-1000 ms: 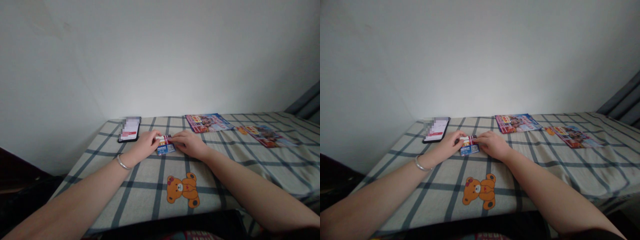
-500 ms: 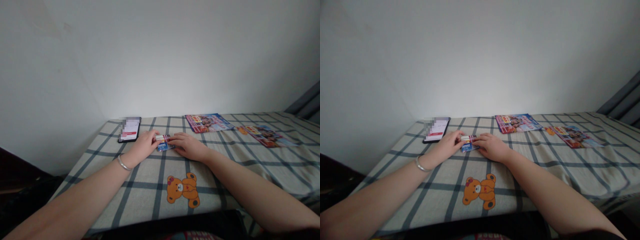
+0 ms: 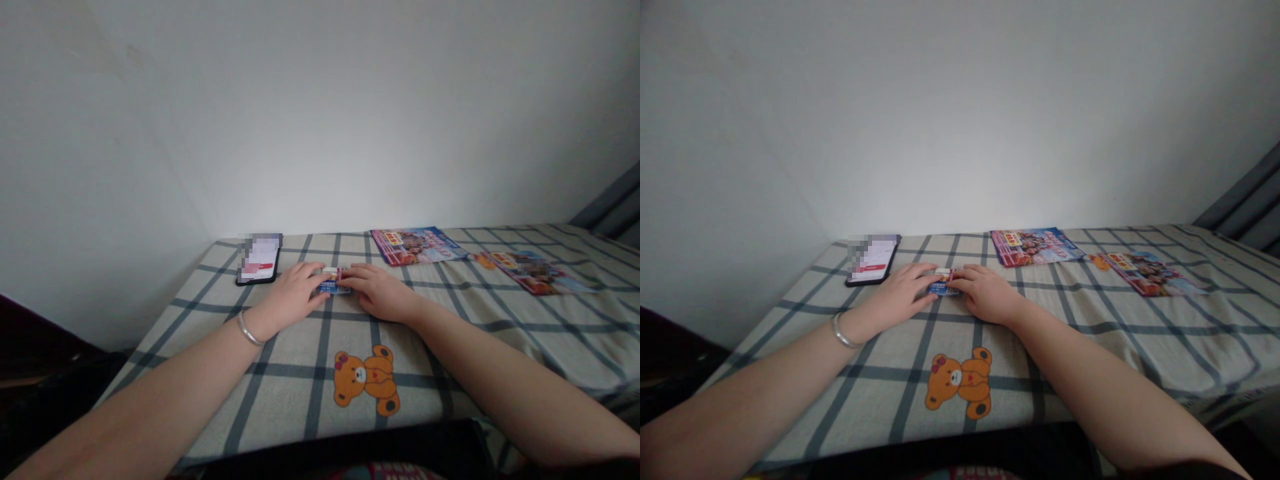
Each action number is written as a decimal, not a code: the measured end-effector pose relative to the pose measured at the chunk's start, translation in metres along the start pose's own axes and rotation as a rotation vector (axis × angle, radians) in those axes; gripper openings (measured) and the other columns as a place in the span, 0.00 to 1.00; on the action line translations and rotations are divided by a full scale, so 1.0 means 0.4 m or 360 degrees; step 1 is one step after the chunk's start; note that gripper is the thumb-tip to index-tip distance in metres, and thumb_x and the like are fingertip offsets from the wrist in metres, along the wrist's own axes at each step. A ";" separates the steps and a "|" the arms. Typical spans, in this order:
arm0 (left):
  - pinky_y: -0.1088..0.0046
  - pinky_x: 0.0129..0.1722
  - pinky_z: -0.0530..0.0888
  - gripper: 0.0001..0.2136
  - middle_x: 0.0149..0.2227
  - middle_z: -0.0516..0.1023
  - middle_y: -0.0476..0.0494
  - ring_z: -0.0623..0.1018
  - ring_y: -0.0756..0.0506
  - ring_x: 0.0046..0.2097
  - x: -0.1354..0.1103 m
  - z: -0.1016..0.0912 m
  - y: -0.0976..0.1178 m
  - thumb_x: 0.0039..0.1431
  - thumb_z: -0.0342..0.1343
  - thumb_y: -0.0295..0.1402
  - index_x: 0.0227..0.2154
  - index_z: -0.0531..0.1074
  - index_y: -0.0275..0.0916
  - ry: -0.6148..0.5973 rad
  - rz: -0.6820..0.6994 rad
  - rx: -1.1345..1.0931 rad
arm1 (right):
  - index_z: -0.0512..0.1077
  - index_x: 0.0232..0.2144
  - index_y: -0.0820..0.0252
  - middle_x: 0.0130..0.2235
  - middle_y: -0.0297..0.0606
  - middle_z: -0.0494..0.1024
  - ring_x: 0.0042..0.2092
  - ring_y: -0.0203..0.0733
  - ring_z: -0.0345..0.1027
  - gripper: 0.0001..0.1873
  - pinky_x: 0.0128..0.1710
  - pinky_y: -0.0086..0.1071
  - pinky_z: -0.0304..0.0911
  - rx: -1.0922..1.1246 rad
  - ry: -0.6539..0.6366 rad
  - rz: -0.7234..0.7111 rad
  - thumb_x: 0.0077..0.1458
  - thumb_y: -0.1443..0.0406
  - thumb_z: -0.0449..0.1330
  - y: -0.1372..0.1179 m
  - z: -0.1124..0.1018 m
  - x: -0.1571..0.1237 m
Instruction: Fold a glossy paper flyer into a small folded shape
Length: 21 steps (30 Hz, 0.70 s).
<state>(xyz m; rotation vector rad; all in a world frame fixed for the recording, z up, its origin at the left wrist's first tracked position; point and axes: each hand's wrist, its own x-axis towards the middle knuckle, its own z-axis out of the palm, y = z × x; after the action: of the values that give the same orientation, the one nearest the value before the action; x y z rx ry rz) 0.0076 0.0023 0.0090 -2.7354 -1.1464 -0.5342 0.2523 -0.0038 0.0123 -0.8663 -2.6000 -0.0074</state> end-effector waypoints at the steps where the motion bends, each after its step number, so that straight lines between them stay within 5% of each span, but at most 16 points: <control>1: 0.58 0.56 0.67 0.16 0.54 0.70 0.39 0.69 0.39 0.56 0.001 0.000 0.001 0.64 0.54 0.38 0.52 0.69 0.41 -0.0014 0.0019 0.0005 | 0.70 0.55 0.57 0.58 0.42 0.71 0.61 0.45 0.60 0.27 0.61 0.45 0.57 -0.0002 0.0003 0.0007 0.53 0.75 0.53 0.002 0.002 0.000; 9: 0.59 0.55 0.68 0.13 0.51 0.75 0.39 0.72 0.41 0.53 0.009 0.006 -0.003 0.66 0.51 0.34 0.52 0.70 0.39 -0.0004 0.0046 0.0000 | 0.66 0.59 0.56 0.58 0.42 0.71 0.58 0.43 0.63 0.25 0.59 0.43 0.60 0.0002 0.0009 0.0052 0.60 0.72 0.52 0.009 0.008 0.005; 21: 0.59 0.59 0.65 0.15 0.56 0.72 0.40 0.70 0.42 0.56 0.007 0.012 -0.014 0.67 0.50 0.34 0.54 0.68 0.38 -0.0001 0.0255 -0.0032 | 0.74 0.51 0.59 0.52 0.40 0.77 0.52 0.45 0.68 0.19 0.54 0.40 0.63 -0.0045 -0.0029 -0.0074 0.56 0.70 0.59 -0.009 -0.009 0.011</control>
<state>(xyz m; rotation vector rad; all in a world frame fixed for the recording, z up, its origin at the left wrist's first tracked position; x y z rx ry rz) 0.0067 0.0094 0.0055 -2.8121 -0.9161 -0.5261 0.2484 -0.0045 0.0175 -0.8193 -2.6422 -0.0493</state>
